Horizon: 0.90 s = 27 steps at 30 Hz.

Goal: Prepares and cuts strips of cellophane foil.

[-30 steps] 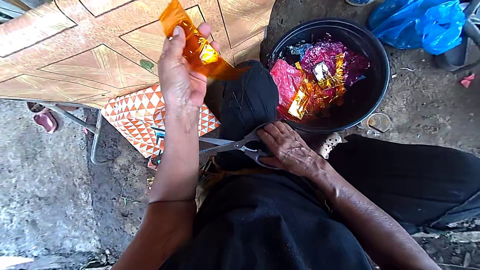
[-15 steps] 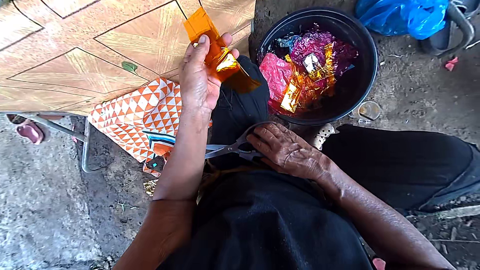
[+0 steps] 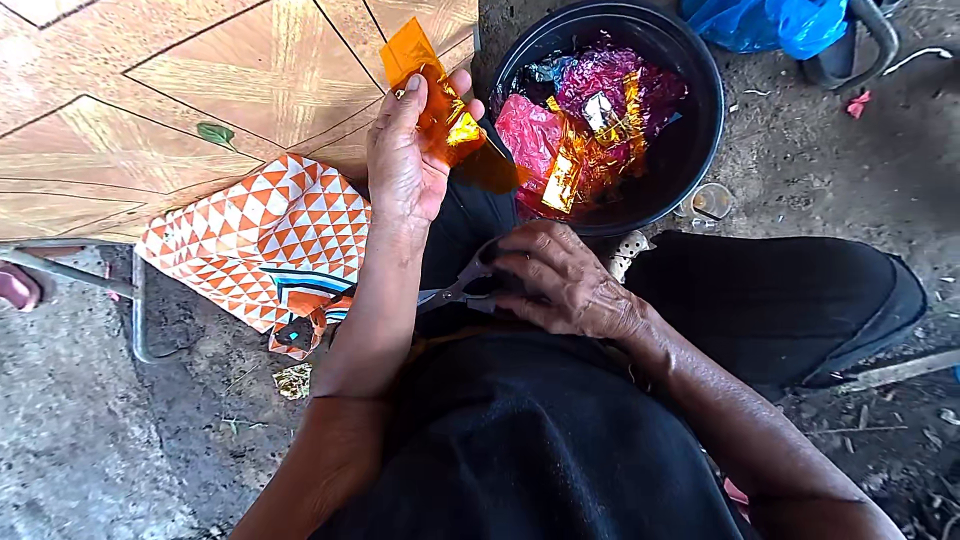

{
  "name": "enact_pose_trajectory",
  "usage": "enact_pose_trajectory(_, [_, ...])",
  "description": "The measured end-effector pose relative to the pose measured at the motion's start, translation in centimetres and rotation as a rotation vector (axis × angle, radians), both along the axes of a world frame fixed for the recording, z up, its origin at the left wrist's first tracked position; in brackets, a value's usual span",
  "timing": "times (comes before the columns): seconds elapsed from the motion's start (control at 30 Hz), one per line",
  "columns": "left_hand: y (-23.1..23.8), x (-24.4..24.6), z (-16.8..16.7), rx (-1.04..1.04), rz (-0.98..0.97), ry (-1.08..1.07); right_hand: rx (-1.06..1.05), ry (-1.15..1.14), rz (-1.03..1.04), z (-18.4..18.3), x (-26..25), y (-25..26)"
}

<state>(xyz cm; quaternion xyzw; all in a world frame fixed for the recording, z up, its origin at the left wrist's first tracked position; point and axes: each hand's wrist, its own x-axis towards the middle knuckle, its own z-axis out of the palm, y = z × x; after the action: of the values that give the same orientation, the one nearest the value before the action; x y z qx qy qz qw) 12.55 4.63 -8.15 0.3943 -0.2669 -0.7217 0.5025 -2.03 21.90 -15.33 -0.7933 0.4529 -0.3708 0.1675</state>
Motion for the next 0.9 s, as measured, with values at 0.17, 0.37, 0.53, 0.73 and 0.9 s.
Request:
enact_pose_trajectory(0.17, [0.4, -1.3, -0.2, 0.038, -0.044, 0.004, 0.250, -0.542, -0.430, -0.5, -1.0, -0.6])
enact_pose_trajectory(0.37, [1.5, -2.8, -0.3, 0.084, -0.104, 0.008, 0.506, -1.096, -0.369, -0.2, -1.5, -2.0])
enact_pose_trajectory(0.53, [1.6, -3.3, -0.4, -0.012, -0.084, -0.008, 0.348, -1.270, -0.388, -1.4, -1.2, -2.8])
enact_pose_trajectory(0.73, [1.9, -3.1, -0.8, -0.091, -0.193, -0.021, 0.281, -1.349, -0.458, -1.7, -2.0, -2.6])
enact_pose_trajectory(0.9, [1.9, -3.6, -1.2, -0.094, -0.123, -0.070, 0.212, -1.311, -0.460, -1.9, -2.7, -2.4])
